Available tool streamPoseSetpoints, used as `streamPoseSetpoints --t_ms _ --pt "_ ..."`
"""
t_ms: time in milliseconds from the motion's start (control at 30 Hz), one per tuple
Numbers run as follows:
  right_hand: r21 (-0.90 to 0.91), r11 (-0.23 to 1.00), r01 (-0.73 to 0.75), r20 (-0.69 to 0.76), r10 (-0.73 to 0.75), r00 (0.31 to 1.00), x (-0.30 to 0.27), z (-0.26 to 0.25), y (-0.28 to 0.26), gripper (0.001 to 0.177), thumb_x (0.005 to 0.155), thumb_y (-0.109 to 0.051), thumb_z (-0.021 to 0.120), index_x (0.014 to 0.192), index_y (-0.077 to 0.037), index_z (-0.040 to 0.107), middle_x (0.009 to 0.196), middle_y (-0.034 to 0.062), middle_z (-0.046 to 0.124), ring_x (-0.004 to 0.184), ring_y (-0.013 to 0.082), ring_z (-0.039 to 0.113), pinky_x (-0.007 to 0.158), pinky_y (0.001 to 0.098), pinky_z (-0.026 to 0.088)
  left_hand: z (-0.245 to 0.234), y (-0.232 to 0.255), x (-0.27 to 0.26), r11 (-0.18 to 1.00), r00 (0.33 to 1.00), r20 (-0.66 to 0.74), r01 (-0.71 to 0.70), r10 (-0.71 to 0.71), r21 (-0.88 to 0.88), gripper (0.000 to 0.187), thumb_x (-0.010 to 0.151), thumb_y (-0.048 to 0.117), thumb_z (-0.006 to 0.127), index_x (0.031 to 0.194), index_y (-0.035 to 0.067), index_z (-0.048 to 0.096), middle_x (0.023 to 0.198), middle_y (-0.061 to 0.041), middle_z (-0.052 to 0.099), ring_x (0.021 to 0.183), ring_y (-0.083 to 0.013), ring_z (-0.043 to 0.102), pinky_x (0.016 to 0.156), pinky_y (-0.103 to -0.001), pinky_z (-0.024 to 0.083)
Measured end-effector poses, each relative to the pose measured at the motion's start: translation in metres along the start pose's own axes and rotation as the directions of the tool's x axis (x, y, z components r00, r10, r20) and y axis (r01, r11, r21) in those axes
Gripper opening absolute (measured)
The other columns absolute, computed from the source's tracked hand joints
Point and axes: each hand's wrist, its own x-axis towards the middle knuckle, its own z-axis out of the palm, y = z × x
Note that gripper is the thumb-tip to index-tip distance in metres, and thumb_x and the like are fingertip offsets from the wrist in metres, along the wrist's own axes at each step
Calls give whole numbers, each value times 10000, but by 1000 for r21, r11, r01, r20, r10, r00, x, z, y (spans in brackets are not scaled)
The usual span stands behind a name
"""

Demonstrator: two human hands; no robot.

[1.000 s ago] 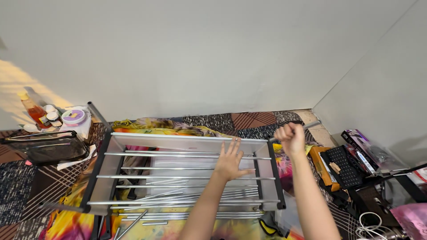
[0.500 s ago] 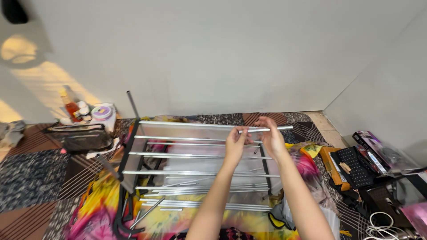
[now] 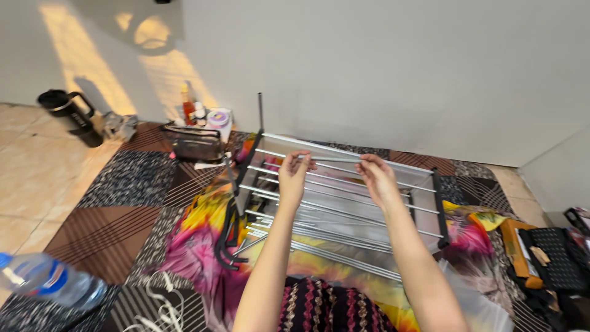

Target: The person assembles a metal-framed furniture unit on a patterned mat. They connect black plastic connectors to silver metal rods, insert translucent plastic panels, and secure the frame by hand.

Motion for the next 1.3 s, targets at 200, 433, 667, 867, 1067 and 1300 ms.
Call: streamPoseSetpoints --t_ms 200,433,667,867,1067,1300 --pt "-135 969 -208 116 224 968 -31 62 79 205 910 -30 658 1111 6 677 1038 72 723 1013 221 730 916 336 571 -92 30 -41 990 989 -141 -14 34 141 216 1011 194 649 1098 -1 682 981 -22 724 791 -77 622 714 -233 495" --pt "-353 861 -365 207 453 867 -65 113 171 244 948 -20 640 1179 35 695 1092 130 732 1027 207 717 945 320 561 -204 10 -108 965 884 -442 -38 154 260 211 1036 195 630 1050 0 711 856 -3 668 738 -64 572 695 -217 459" --pt "-254 775 -579 112 618 778 -60 100 283 250 947 19 593 1170 91 682 1188 173 710 1078 260 715 1031 361 562 -288 -60 -146 974 745 -660 64 98 216 281 924 132 727 1157 15 623 834 -1 646 721 -74 612 666 -217 489" --pt "-93 747 -659 -68 655 752 -73 75 349 271 955 50 496 1203 108 587 1259 203 622 1133 308 681 1035 380 514 -312 -116 -174 858 555 -832 430 -6 281 286 888 60 760 1111 -52 621 797 -86 686 637 -151 665 601 -294 517" --pt "-228 699 -678 -168 657 735 -77 69 364 477 983 -53 397 1457 -48 450 1421 28 535 1313 188 552 1143 355 407 -308 -144 -190 483 708 -651 485 273 729 353 1057 261 502 1225 52 732 1154 -144 668 1119 -310 572 993 -433 426" --pt "-704 581 -409 -69 517 853 -76 70 373 669 932 -97 442 1592 -147 351 1619 103 418 1408 198 442 1129 312 340 -304 -148 -203 283 621 -784 754 -14 592 459 1007 399 369 1273 296 729 1275 -42 508 1142 -310 418 1047 -400 331"
